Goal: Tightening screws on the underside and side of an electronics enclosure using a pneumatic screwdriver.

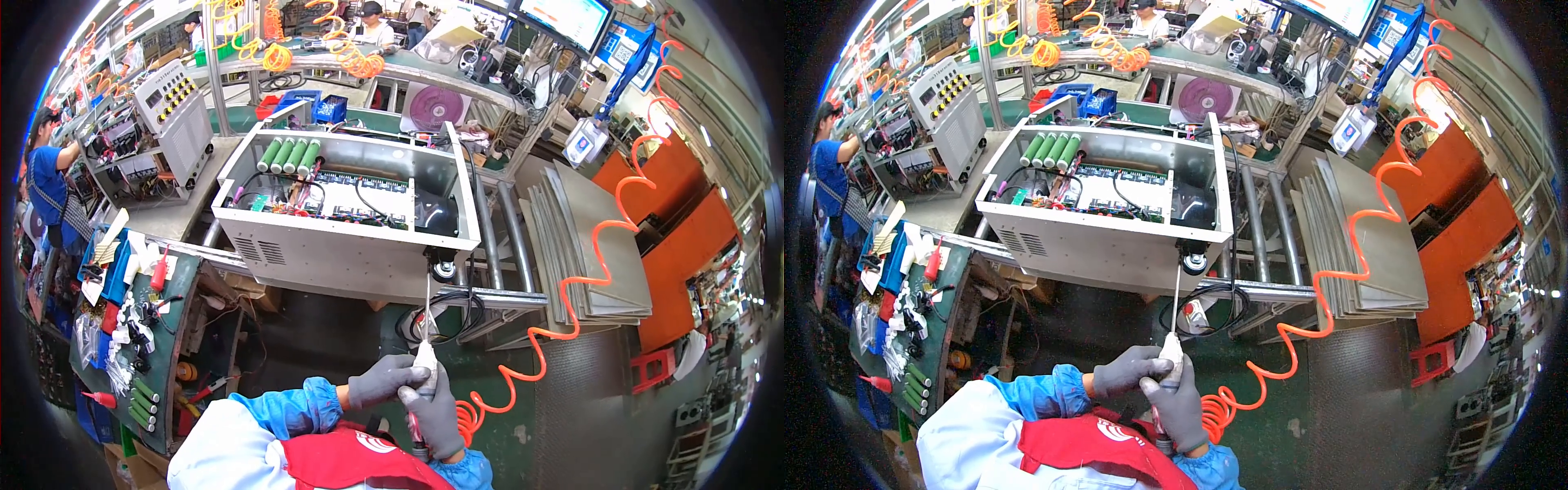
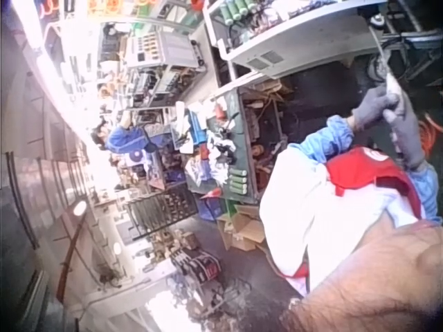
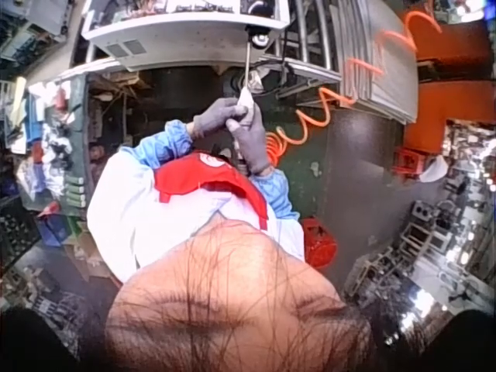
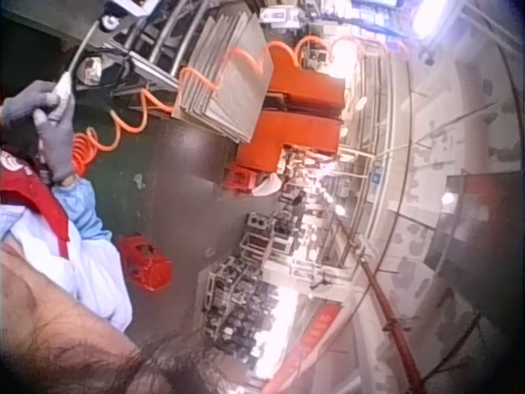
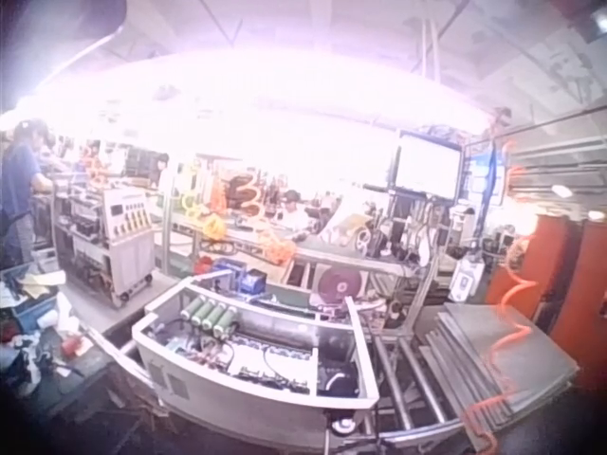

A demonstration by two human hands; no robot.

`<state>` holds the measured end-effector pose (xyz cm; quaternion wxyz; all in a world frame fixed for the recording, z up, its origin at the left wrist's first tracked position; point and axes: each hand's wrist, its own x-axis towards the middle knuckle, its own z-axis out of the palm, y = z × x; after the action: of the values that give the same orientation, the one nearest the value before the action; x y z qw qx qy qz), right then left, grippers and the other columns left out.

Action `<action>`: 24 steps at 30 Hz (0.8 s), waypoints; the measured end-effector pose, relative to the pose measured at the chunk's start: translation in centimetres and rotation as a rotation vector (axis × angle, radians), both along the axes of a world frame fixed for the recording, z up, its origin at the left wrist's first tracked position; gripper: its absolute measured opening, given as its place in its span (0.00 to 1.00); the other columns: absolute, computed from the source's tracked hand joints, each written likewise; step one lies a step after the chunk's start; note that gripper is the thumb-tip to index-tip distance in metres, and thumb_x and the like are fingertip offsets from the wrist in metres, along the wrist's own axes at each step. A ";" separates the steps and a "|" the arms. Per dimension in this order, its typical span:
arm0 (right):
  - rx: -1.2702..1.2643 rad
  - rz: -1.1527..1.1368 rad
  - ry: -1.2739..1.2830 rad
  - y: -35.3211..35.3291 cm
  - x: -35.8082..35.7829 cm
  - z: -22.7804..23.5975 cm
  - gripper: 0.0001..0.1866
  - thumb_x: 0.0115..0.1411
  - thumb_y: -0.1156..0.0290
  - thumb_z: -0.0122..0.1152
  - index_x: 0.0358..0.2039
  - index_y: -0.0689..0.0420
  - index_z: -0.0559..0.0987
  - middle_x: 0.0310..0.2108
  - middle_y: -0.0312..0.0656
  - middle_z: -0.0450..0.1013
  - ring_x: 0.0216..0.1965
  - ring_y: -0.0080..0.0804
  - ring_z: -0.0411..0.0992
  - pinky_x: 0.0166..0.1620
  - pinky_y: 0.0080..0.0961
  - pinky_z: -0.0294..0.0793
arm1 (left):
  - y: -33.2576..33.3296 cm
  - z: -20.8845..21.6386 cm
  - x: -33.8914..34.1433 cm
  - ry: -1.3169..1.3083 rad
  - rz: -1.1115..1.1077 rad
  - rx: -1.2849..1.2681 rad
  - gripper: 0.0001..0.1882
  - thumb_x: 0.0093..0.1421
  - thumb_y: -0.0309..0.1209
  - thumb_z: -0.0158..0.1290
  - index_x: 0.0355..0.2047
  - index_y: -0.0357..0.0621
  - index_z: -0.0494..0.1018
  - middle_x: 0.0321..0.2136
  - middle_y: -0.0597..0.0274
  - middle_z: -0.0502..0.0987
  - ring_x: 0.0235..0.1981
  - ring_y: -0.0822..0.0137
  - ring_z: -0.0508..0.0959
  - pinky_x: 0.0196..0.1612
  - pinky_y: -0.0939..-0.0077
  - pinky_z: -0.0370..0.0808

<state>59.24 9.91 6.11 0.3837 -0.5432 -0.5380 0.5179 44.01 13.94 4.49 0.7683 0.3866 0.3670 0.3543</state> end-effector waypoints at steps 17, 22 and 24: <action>-0.433 -0.036 0.378 0.0 0.0 2.7 0.26 0.58 0.66 0.55 0.57 0.53 0.64 0.25 0.38 0.71 0.18 0.24 0.70 0.21 0.22 0.73 | 0.2 -0.4 0.6 0.124 0.062 0.079 0.21 0.60 0.47 0.54 0.38 0.38 0.73 0.24 0.65 0.72 0.22 0.77 0.69 0.24 0.79 0.65; -0.250 -0.004 0.156 0.2 -0.3 2.0 0.32 0.56 0.70 0.58 0.62 0.55 0.60 0.25 0.37 0.71 0.20 0.22 0.70 0.22 0.21 0.72 | -0.1 2.1 -0.4 0.067 -0.003 -0.091 0.18 0.62 0.44 0.51 0.38 0.39 0.72 0.21 0.68 0.69 0.19 0.78 0.66 0.21 0.81 0.61; -0.269 -0.001 0.169 0.2 -0.4 2.2 0.36 0.55 0.71 0.60 0.63 0.55 0.58 0.27 0.38 0.71 0.20 0.22 0.70 0.21 0.21 0.72 | -0.2 0.3 -0.2 0.081 0.017 -0.036 0.17 0.62 0.44 0.50 0.36 0.41 0.72 0.20 0.68 0.68 0.17 0.78 0.65 0.18 0.81 0.59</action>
<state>58.87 10.10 8.35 0.3519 -0.5444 -0.4293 0.6289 43.83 13.78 4.80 0.7566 0.3836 0.4074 0.3383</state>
